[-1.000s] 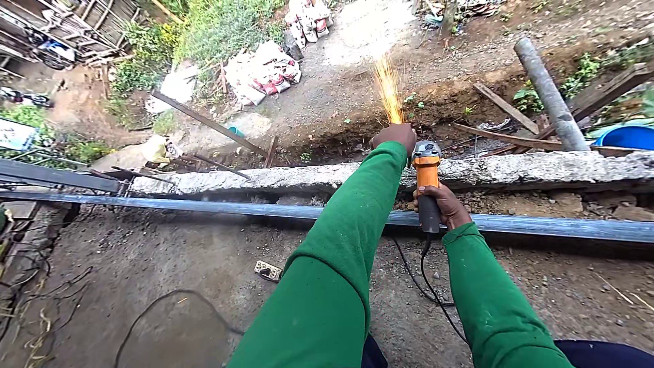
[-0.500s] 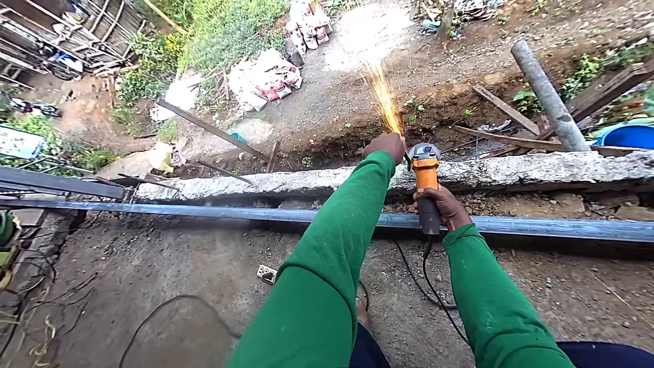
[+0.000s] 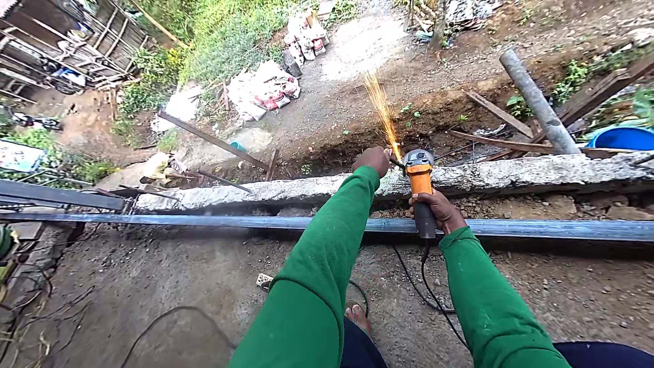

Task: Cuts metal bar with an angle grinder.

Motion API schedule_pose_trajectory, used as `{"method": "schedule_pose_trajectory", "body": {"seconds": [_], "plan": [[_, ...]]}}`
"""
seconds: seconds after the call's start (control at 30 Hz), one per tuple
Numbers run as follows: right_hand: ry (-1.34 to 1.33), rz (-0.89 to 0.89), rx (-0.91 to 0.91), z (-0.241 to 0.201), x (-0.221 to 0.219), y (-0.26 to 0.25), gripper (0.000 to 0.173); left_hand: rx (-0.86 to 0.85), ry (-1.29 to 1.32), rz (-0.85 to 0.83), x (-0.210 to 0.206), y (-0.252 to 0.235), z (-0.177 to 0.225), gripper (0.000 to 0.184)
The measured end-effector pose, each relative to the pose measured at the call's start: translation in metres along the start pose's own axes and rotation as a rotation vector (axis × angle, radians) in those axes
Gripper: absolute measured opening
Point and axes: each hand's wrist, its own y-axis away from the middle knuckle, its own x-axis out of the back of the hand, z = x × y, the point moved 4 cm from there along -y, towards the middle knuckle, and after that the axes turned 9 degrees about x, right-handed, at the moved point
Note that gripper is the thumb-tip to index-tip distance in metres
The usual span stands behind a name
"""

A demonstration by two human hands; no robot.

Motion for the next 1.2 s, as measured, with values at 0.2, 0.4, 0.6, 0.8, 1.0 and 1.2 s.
{"method": "schedule_pose_trajectory", "body": {"seconds": [0.2, 0.4, 0.6, 0.8, 1.0, 1.2], "plan": [[0.005, -0.003, -0.011, -0.001, 0.001, -0.001, 0.043, 0.006, 0.079, 0.011, -0.007, -0.002, -0.015, 0.053], [0.021, 0.014, -0.013, -0.003, 0.001, -0.003, 0.042, 0.014, 0.183, -0.019, -0.015, -0.003, -0.034, 0.056], [0.029, -0.008, -0.013, -0.002, 0.003, 0.0, 0.046, 0.039, 0.343, -0.013, -0.034, -0.011, -0.057, 0.055], [0.031, -0.008, -0.02, -0.002, 0.003, 0.005, 0.047, 0.056, 0.457, -0.016, -0.048, -0.015, -0.069, 0.056], [0.065, -0.002, -0.018, -0.005, 0.001, 0.006, 0.042, 0.099, 0.497, -0.059, -0.056, -0.019, -0.079, 0.056], [0.097, 0.018, 0.002, -0.004, -0.001, 0.004, 0.049, 0.15, 0.562, -0.118, -0.069, -0.026, -0.091, 0.057]]}}
